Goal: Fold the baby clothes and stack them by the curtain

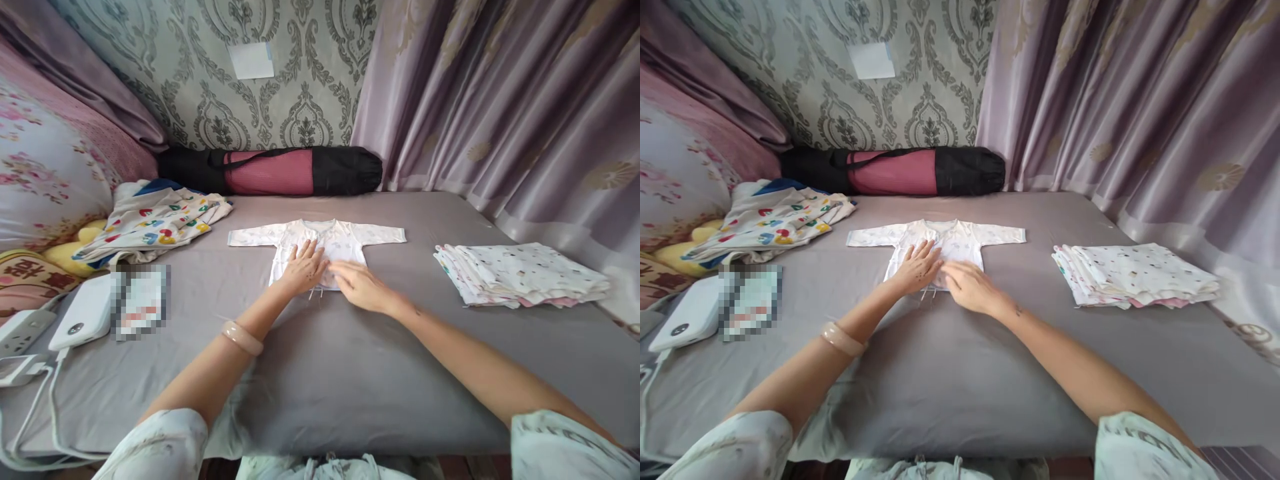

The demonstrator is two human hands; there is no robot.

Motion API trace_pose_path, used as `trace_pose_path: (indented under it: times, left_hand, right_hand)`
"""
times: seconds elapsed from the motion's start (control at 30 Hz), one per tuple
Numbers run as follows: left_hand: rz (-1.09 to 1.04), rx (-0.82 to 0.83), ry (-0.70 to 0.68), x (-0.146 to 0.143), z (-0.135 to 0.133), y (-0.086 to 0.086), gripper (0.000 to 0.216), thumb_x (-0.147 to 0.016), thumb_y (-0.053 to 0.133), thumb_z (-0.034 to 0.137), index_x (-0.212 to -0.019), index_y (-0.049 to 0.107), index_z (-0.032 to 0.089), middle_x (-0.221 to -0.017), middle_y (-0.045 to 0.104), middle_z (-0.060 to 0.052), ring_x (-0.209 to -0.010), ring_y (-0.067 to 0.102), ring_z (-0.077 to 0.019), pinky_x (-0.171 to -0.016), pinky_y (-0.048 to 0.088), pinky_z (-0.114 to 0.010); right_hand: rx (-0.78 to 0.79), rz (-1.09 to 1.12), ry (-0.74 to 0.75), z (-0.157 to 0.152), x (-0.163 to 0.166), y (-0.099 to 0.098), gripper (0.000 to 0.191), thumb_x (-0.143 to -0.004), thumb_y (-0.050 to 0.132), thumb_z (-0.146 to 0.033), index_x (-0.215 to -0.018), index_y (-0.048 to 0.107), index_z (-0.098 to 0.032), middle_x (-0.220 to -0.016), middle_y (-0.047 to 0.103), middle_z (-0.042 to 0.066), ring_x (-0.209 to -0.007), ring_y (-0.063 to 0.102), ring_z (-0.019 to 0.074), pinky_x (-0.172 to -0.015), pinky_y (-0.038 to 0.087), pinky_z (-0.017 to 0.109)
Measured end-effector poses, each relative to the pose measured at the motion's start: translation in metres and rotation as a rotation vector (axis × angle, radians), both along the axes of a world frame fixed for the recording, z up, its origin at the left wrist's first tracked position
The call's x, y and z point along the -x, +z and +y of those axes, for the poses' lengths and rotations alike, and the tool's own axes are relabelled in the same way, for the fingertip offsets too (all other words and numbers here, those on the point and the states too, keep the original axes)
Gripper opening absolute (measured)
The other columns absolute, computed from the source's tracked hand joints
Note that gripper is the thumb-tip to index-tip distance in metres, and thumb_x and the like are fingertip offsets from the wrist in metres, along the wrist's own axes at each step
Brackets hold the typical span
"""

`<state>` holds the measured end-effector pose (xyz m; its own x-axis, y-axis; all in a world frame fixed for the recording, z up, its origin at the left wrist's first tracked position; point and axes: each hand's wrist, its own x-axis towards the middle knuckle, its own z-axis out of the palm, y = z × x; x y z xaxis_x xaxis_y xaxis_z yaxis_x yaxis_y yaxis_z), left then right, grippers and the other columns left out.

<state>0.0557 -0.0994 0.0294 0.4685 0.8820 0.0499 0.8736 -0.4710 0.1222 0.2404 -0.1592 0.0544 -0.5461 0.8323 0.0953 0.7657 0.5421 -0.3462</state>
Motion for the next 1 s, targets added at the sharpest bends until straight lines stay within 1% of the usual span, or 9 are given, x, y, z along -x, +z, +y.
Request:
trace_pose_path:
  times: [0.1,0.2,0.27,0.37,0.47,0.53,0.63,0.73,1.0]
  left_hand:
    - [0.031,-0.031,0.095,-0.002,0.0,-0.01,0.06,-0.098,0.018,0.049,-0.146,0.033,0.016,-0.156,0.021,-0.012,-0.145,0.013,-0.0293,-0.115,0.011,-0.053]
    - [0.048,0.04,0.136,0.0,0.002,-0.018,0.062,-0.097,0.015,0.052,-0.149,0.028,0.02,-0.156,0.023,-0.011,-0.144,0.016,-0.031,-0.113,0.013,-0.057]
    - [0.05,0.064,0.139,0.002,0.003,-0.018,0.062,-0.097,0.014,0.052,-0.15,0.025,0.021,-0.156,0.022,-0.011,-0.144,0.016,-0.0312,-0.112,0.013,-0.058]
    - [0.047,0.101,0.132,0.004,0.003,-0.012,0.062,-0.097,0.016,0.052,-0.15,0.025,0.021,-0.157,0.021,-0.011,-0.144,0.015,-0.0322,-0.112,0.014,-0.058]
    - [0.025,0.115,0.122,0.004,0.001,-0.005,0.063,-0.096,0.02,0.053,-0.148,0.028,0.019,-0.157,0.021,-0.013,-0.144,0.013,-0.0325,-0.112,0.014,-0.058]
    - [0.008,0.056,0.105,0.004,-0.002,-0.004,0.063,-0.096,0.021,0.054,-0.147,0.032,0.019,-0.157,0.019,-0.012,-0.145,0.01,-0.0311,-0.113,0.011,-0.056]
    - [0.008,0.03,0.072,0.003,-0.007,-0.008,0.063,-0.095,0.021,0.056,-0.147,0.032,0.021,-0.157,0.02,-0.01,-0.145,0.012,-0.0304,-0.114,0.01,-0.056]
    - [0.029,0.051,0.07,0.002,-0.009,-0.016,0.065,-0.095,0.018,0.057,-0.148,0.029,0.02,-0.156,0.023,-0.01,-0.144,0.015,-0.0321,-0.112,0.013,-0.059]
    - [0.04,-0.005,0.083,0.001,-0.009,-0.024,0.065,-0.095,0.017,0.057,-0.148,0.029,0.022,-0.156,0.024,-0.01,-0.144,0.016,-0.0327,-0.112,0.013,-0.06]
  right_hand:
    - [-0.057,-0.079,-0.213,0.031,0.003,-0.017,0.054,-0.097,0.023,-0.033,-0.144,0.036,-0.008,-0.153,0.031,0.014,-0.143,0.02,0.0231,-0.116,0.013,0.043]
    - [-0.026,-0.154,-0.258,0.046,0.004,-0.034,0.059,-0.098,0.022,-0.038,-0.148,0.029,-0.008,-0.157,0.02,0.013,-0.145,0.012,0.0242,-0.117,0.007,0.045]
    - [0.011,-0.181,-0.252,0.046,0.004,-0.039,0.059,-0.098,0.021,-0.04,-0.148,0.029,-0.01,-0.157,0.019,0.012,-0.145,0.012,0.0249,-0.117,0.007,0.046]
    - [0.039,-0.193,-0.239,0.046,0.003,-0.037,0.057,-0.098,0.022,-0.041,-0.146,0.033,-0.013,-0.156,0.022,0.012,-0.144,0.016,0.0263,-0.115,0.009,0.047]
    - [0.007,-0.164,-0.263,0.06,0.003,-0.028,0.051,-0.098,0.019,-0.039,-0.136,0.046,-0.017,-0.148,0.04,0.012,-0.137,0.032,0.0246,-0.114,0.014,0.047]
    - [-0.031,-0.146,-0.333,0.076,0.002,-0.024,0.051,-0.099,0.017,-0.036,-0.133,0.049,-0.016,-0.144,0.046,0.012,-0.135,0.036,0.0241,-0.114,0.014,0.047]
    - [-0.008,-0.165,-0.442,0.105,0.003,-0.027,0.056,-0.098,0.019,-0.036,-0.142,0.038,-0.007,-0.151,0.034,0.015,-0.141,0.023,0.026,-0.115,0.011,0.047]
    - [0.056,-0.21,-0.46,0.129,0.004,-0.038,0.062,-0.097,0.016,-0.04,-0.146,0.029,-0.004,-0.155,0.025,0.014,-0.144,0.015,0.0249,-0.116,0.007,0.045]
    - [0.029,-0.224,-0.502,0.163,0.014,-0.049,0.065,-0.097,0.014,-0.043,-0.148,0.027,-0.005,-0.156,0.021,0.014,-0.143,0.016,0.0249,-0.115,0.009,0.046]
